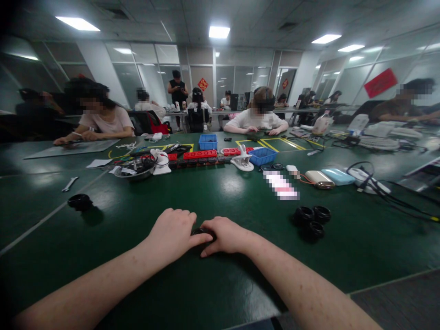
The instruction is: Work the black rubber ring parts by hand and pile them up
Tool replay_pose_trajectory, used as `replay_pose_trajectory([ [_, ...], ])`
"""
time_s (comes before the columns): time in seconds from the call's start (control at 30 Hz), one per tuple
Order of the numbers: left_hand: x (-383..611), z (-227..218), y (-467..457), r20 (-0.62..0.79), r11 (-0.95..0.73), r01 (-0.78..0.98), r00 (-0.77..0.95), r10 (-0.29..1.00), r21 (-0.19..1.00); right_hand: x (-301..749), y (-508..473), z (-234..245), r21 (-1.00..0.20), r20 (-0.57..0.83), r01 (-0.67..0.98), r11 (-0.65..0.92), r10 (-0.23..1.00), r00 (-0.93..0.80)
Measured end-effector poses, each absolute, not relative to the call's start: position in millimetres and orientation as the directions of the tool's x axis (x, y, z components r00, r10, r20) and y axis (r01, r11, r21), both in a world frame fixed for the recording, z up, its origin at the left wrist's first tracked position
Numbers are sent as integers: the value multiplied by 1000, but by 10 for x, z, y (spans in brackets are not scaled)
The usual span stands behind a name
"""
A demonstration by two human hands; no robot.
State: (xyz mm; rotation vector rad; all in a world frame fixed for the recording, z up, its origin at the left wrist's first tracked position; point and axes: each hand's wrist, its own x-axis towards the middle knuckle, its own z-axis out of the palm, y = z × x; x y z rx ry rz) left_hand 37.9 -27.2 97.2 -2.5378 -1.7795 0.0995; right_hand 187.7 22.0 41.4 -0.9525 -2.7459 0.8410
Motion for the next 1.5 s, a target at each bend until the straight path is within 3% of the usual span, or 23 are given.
replay_pose_trajectory([
  [0.1, 254, 1065, -221, -21, -469, 883, 469, 883, -4, 1903, 221, 413, -561, -66, 521, 643, 593, -802],
  [0.23, 114, 1146, -169, -26, -694, 689, 714, 700, 209, 1948, 236, 409, -596, -65, 490, 636, 570, -819],
  [0.37, 97, 1113, -149, -64, -755, 593, 796, 602, 280, 1979, 253, 420, -618, -65, 461, 637, 543, -837],
  [0.53, 167, 1068, -162, -127, -708, 672, 739, 662, 219, 1983, 258, 426, -629, -79, 466, 622, 545, -835],
  [0.83, 485, 930, -281, -89, -375, 927, 373, 924, -4, 1873, 173, 395, -562, -101, 621, 547, 700, -707],
  [1.03, 383, 952, -272, -69, -327, 945, 326, 943, -3, 1913, 196, 408, -583, -120, 621, 523, 701, -703],
  [1.13, 216, 1018, -189, -61, -345, 937, 347, 936, 51, 1978, 261, 413, -662, -143, 561, 497, 651, -746],
  [1.23, 76, 1063, -82, -83, -461, 876, 474, 876, 138, 2022, 326, 400, -725, -146, 493, 480, 592, -792],
  [1.4, -15, 1008, 39, -93, -695, 585, 788, 608, 418, 2025, 365, 364, -746, -123, 429, 510, 527, -841],
  [1.5, 0, 953, 43, -79, -720, 555, 811, 579, 417, 2011, 359, 342, -732, -111, 428, 530, 527, -843],
])
